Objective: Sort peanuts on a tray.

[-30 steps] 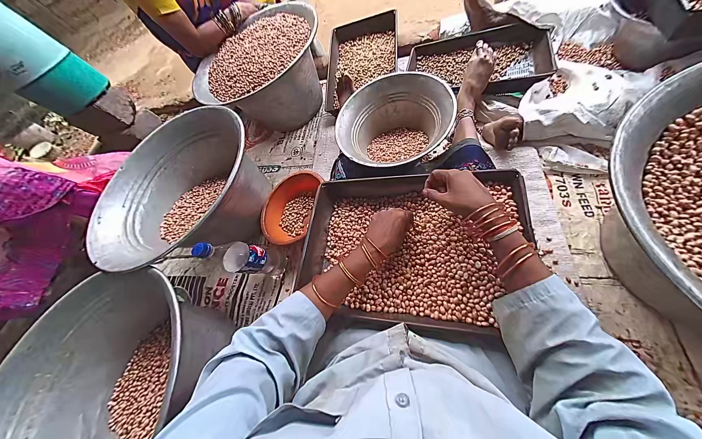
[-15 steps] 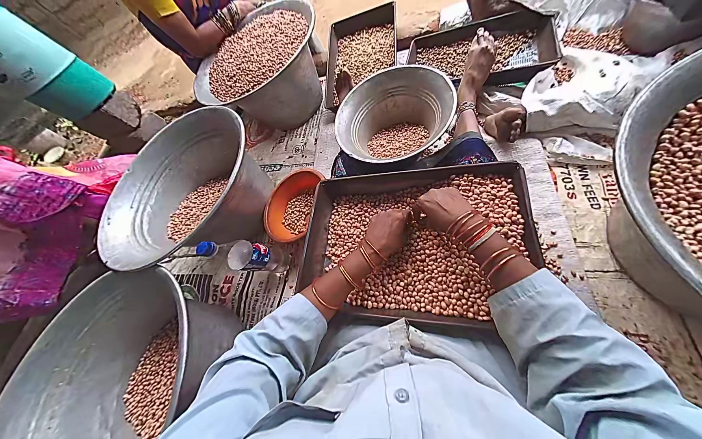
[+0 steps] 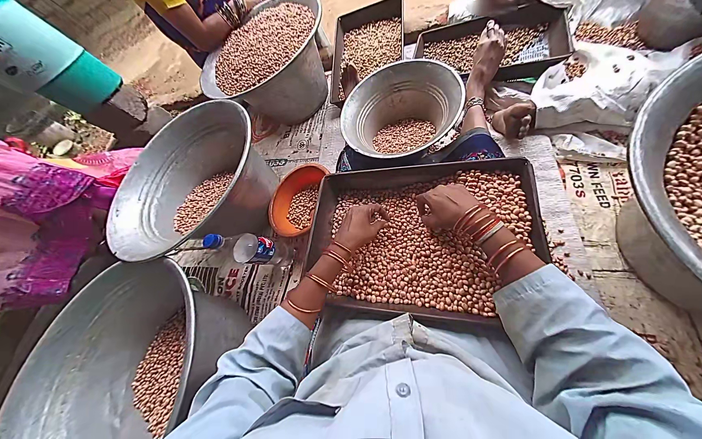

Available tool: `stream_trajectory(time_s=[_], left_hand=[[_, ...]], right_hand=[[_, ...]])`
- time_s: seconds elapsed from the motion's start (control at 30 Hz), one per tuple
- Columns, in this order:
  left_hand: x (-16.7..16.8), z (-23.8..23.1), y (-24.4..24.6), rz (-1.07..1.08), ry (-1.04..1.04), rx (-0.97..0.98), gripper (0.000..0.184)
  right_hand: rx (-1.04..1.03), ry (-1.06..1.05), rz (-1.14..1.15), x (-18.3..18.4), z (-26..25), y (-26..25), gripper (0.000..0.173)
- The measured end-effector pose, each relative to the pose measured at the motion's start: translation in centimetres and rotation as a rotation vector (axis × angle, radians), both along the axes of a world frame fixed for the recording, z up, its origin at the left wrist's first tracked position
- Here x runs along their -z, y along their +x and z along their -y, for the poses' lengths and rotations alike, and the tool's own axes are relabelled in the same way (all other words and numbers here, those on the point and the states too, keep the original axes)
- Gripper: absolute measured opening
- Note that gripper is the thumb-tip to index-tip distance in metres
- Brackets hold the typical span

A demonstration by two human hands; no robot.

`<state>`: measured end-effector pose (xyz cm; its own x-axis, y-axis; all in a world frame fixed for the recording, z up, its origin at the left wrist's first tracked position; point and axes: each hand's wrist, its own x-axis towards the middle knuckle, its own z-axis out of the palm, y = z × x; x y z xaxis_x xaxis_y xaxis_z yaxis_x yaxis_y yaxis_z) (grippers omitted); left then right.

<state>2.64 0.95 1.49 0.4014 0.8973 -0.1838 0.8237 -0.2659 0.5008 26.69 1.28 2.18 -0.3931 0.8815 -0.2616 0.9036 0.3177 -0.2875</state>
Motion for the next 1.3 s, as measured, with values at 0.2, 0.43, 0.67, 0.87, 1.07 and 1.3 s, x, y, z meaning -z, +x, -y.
stream_trajectory(time_s=[0.2,0.43,0.67,0.87,1.07,1.3], left_hand=[[0.7,-0.7,-0.6,-0.041,0.101,0.034,0.014],[-3.7,-0.9,-7.4,-0.220,0.550,-0.198,0.037],[-1.1,0.1,-2.9,-0.150,0.259,0.012,0.014],[-1.3,-0.4,-1.9,0.081,-0.504,0.143,0.019],[-0.8,-0.1,-4.7,-0.123,0.132,-0.084,0.028],[0.4,3.4,-3.0,0.027,0.010,0.339,0.011]], right_hand=[[0.166,-0.055,-0.736,-0.6,-1.0,2.6,0.011],[0.285,-0.437,-1.092,2.2,-1.1,-0.3,0.025],[0.202,0.027,-0.356,1.7,0.8,-3.7,0.019],[0.054,0.190,-0.306,3.2,1.0,-4.9,0.019],[-0.004,0.199,-0.138,4.1,0.3,-6.4,0.017],[-0.002,0.163,-0.135,4.2,0.5,-6.2,0.022]])
